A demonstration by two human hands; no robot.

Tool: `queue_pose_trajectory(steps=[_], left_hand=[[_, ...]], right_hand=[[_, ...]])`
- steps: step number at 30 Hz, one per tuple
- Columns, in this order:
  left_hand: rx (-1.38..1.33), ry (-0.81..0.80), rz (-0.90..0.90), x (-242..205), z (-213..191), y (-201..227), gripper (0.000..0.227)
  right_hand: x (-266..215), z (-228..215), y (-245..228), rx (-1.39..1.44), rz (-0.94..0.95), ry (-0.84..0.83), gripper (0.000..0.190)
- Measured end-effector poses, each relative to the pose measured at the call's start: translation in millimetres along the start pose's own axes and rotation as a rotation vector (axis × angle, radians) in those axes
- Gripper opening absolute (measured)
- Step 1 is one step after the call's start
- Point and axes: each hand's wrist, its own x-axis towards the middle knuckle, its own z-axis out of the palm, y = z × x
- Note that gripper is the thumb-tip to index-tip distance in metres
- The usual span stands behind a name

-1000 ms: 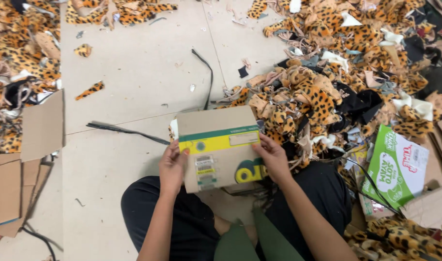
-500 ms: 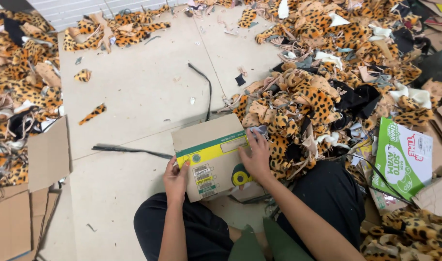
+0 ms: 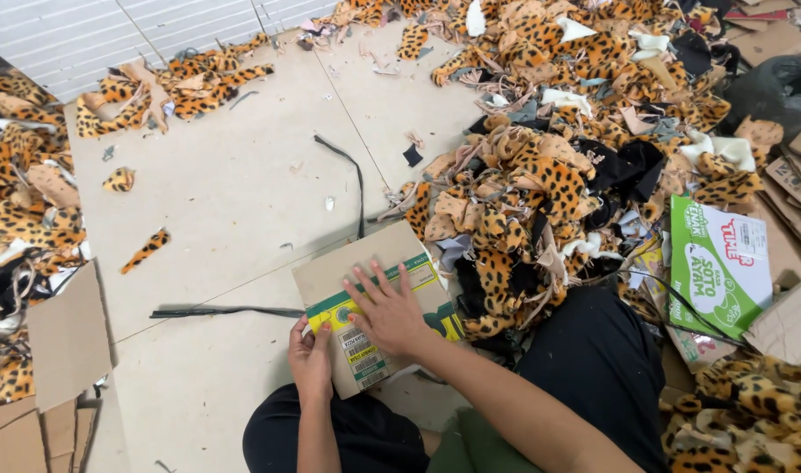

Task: Stuffing leopard-print and white fabric scraps into a cardboard box on the floor.

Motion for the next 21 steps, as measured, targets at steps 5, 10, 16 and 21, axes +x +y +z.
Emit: queue_pose_trajectory(steps=[5,10,16,21], left_hand=[[0.246,0.053,-0.058,-3,6,5,0.049],[0.378,0.045,-0.017,-16,17,21,0.072],[0.655,0.09,0.318,-7,12,-9,0.082],[1.027,-0.178,1.176,-25,41,-11,0.041]], right_hand=[[16,43,12,-0.015,-0.05,0.174,0.069],[35,98,25,-0.357,-0.033,0.689,0.071],[29,70,17,-0.078,-0.045,0.164,0.068],[27,57,23,-0.183,-0.098,0.069,0.077]])
